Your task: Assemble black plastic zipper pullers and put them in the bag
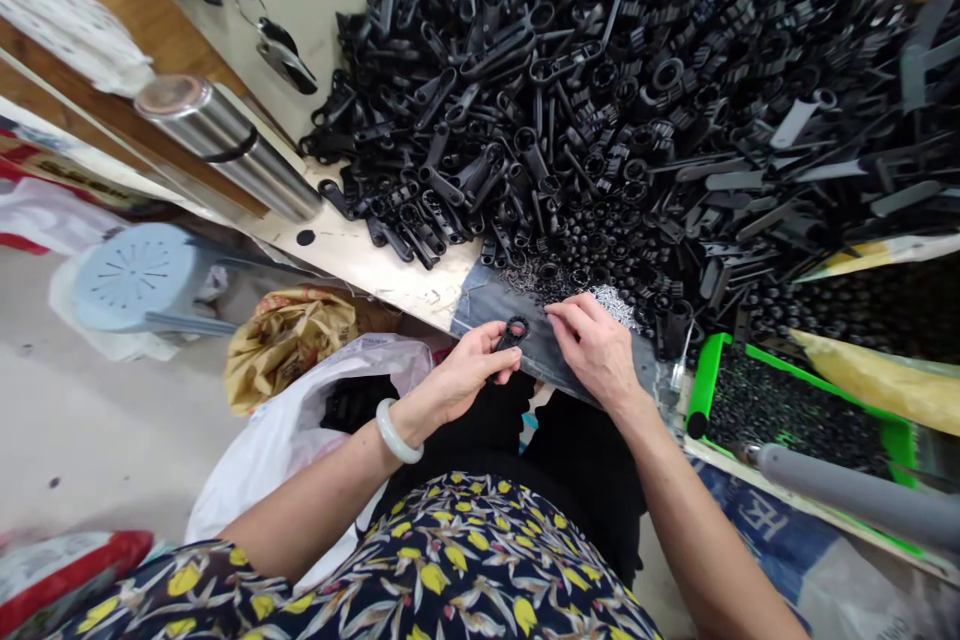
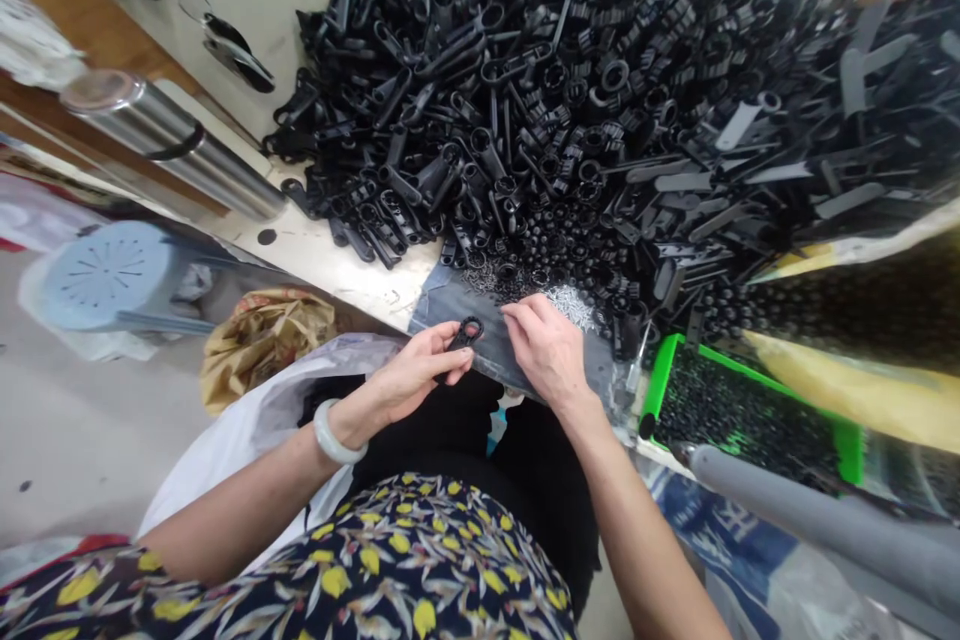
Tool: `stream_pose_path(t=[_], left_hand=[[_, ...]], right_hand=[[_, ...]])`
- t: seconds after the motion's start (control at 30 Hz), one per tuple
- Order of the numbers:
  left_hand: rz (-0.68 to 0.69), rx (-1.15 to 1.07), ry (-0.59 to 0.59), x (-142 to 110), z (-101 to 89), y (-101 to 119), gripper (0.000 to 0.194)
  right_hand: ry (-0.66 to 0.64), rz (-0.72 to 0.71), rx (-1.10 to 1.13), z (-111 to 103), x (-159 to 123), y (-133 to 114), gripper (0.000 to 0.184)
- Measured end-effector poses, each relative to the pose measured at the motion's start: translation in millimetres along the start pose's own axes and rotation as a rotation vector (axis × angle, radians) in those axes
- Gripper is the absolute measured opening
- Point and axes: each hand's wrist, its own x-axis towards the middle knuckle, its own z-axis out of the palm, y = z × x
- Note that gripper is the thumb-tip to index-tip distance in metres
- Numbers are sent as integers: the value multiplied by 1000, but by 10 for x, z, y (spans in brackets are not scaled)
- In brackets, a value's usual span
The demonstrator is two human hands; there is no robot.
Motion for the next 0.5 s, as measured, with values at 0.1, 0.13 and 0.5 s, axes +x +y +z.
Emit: stream_pose_path(t=[0.1, 0.13, 0.5], left_hand=[[4, 3, 6, 12, -13, -27, 40], [4, 3, 5, 14, -12, -35, 40], [20, 58, 22, 30, 29, -40, 25]], right_hand=[[22, 4, 132, -31, -50, -36, 17], [23, -1, 166, -31, -66, -54, 17], [19, -86, 323, 55, -78, -172, 15]])
